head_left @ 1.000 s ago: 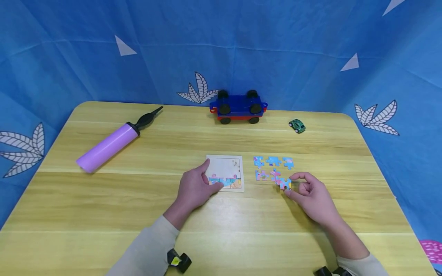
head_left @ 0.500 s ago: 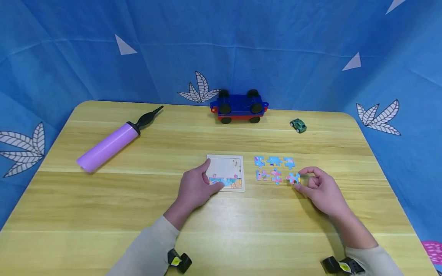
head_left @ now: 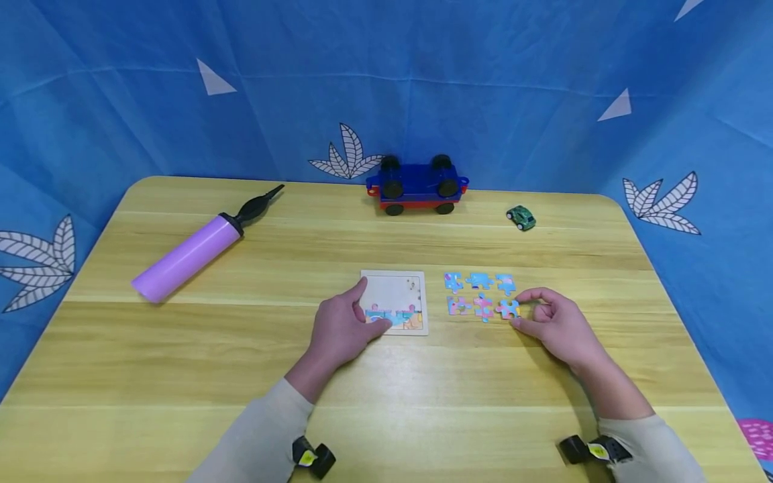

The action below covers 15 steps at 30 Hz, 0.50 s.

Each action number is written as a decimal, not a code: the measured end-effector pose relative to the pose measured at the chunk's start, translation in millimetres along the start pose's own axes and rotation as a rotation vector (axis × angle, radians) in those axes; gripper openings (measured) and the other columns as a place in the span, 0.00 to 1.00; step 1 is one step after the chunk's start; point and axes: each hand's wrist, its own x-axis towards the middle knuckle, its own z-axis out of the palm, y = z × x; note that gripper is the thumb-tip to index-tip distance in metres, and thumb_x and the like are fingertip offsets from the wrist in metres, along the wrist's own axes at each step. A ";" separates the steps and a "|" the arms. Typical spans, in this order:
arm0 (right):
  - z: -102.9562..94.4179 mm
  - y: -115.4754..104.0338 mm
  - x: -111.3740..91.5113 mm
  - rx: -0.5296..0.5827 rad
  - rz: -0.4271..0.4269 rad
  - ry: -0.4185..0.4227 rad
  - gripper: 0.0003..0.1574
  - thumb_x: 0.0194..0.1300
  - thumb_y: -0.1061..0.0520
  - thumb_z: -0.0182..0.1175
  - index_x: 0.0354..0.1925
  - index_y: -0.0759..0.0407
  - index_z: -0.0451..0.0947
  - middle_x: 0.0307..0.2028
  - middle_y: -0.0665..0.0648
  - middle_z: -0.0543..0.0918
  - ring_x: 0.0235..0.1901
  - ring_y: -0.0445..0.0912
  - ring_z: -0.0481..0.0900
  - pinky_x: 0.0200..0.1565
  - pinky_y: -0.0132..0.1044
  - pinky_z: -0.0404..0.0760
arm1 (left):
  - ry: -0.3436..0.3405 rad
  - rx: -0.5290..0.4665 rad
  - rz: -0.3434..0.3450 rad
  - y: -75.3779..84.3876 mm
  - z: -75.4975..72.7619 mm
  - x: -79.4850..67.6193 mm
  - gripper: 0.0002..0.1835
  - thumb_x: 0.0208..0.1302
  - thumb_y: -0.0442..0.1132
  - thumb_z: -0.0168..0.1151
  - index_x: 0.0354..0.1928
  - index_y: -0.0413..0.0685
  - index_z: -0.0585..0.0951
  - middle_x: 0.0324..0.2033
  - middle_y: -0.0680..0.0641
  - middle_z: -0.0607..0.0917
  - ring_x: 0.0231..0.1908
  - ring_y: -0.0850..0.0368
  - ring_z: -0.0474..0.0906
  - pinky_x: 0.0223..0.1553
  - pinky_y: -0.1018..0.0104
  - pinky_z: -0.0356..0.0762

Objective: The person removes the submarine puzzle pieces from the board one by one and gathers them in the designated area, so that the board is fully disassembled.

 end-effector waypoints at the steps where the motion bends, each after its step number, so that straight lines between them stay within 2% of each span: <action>1: -0.2 -0.3 0.7 0.012 0.008 -0.007 0.26 0.62 0.60 0.71 0.54 0.67 0.74 0.19 0.49 0.57 0.18 0.42 0.56 0.31 0.35 0.68 | 0.001 -0.002 -0.001 0.1 -0.1 0.0 0.47 0.50 0.46 0.79 0.71 0.40 0.69 0.19 0.54 0.74 0.20 0.60 0.69 0.24 0.63 0.67; 8: -1.6 -0.8 4.3 0.042 0.065 -0.028 0.28 0.61 0.62 0.71 0.56 0.69 0.73 0.19 0.49 0.57 0.18 0.42 0.57 0.30 0.35 0.67 | -0.002 -0.012 -0.001 -0.3 0.3 -0.2 0.46 0.51 0.46 0.79 0.71 0.40 0.69 0.19 0.54 0.74 0.20 0.60 0.69 0.24 0.63 0.67; 15: -0.8 -1.4 6.0 0.044 0.085 -0.026 0.28 0.61 0.64 0.70 0.56 0.71 0.72 0.19 0.49 0.58 0.18 0.42 0.57 0.28 0.35 0.66 | 0.002 -0.006 -0.003 0.4 -0.2 -0.1 0.46 0.51 0.46 0.79 0.71 0.40 0.69 0.19 0.54 0.74 0.19 0.59 0.68 0.23 0.63 0.67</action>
